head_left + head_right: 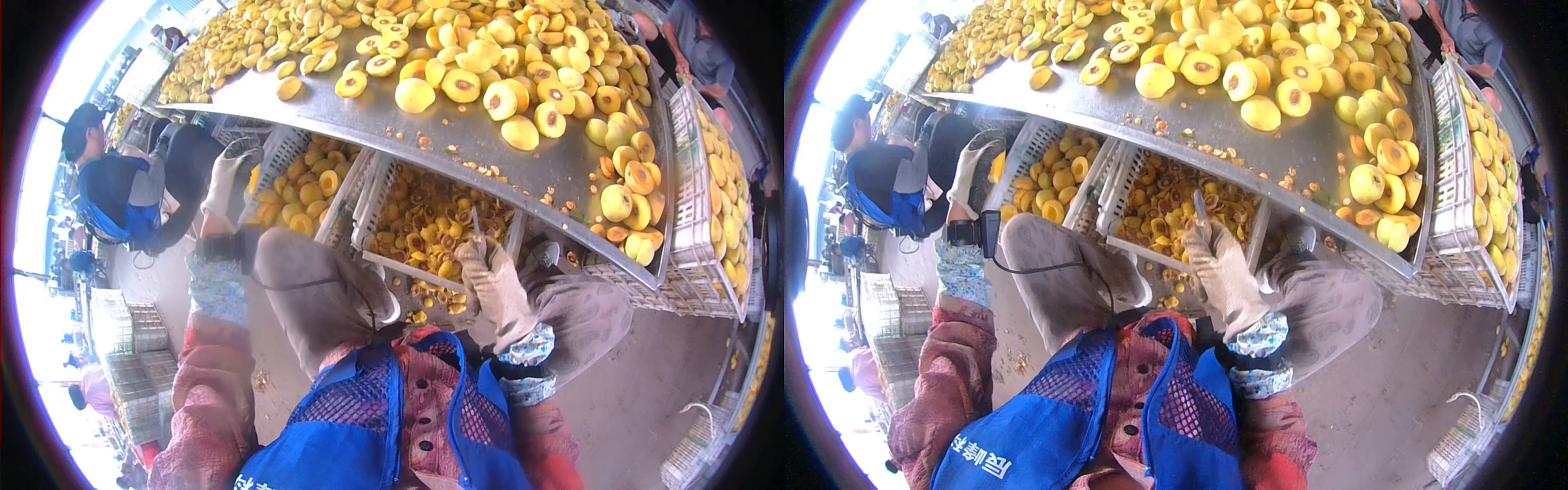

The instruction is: The recorder uses a handheld coring tool to remove the pits from peach halves on a processing table.

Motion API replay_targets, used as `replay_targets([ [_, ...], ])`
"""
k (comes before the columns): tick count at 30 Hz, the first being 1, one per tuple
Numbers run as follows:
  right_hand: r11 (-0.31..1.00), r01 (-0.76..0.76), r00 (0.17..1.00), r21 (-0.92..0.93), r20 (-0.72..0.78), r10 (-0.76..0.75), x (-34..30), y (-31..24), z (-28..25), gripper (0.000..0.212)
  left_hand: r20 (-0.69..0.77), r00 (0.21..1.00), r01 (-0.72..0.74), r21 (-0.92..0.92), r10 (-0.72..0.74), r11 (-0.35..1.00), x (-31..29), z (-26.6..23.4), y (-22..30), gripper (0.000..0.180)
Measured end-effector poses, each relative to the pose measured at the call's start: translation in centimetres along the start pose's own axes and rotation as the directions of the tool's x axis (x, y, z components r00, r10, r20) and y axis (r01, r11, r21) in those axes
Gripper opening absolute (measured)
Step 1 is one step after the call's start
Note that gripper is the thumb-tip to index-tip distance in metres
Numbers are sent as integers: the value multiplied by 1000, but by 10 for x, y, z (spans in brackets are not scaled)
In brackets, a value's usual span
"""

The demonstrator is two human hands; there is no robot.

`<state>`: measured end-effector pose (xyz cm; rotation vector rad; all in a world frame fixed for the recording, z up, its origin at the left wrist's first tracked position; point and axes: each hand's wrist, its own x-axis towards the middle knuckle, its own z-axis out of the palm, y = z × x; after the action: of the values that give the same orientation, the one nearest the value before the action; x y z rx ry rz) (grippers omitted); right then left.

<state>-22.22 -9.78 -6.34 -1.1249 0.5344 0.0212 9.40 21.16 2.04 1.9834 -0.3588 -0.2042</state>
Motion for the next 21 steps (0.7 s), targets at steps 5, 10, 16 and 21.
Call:
replay_targets([
  [5,992,68,996,-102,-52,-74,1,10,2,26,158,938,-332,159,308,930,105,93,7,51],
  [10,999,-23,999,41,-45,25,-5,-10,-8,24,344,931,-205,767,-119,608,123,252,89,53],
  [16,994,-60,997,86,-41,64,-8,-14,-15,29,341,927,-250,872,-157,420,162,281,66,33],
  [21,992,-53,999,114,0,53,-8,-10,-16,33,766,636,365,-404,92,839,129,210,42,51],
])
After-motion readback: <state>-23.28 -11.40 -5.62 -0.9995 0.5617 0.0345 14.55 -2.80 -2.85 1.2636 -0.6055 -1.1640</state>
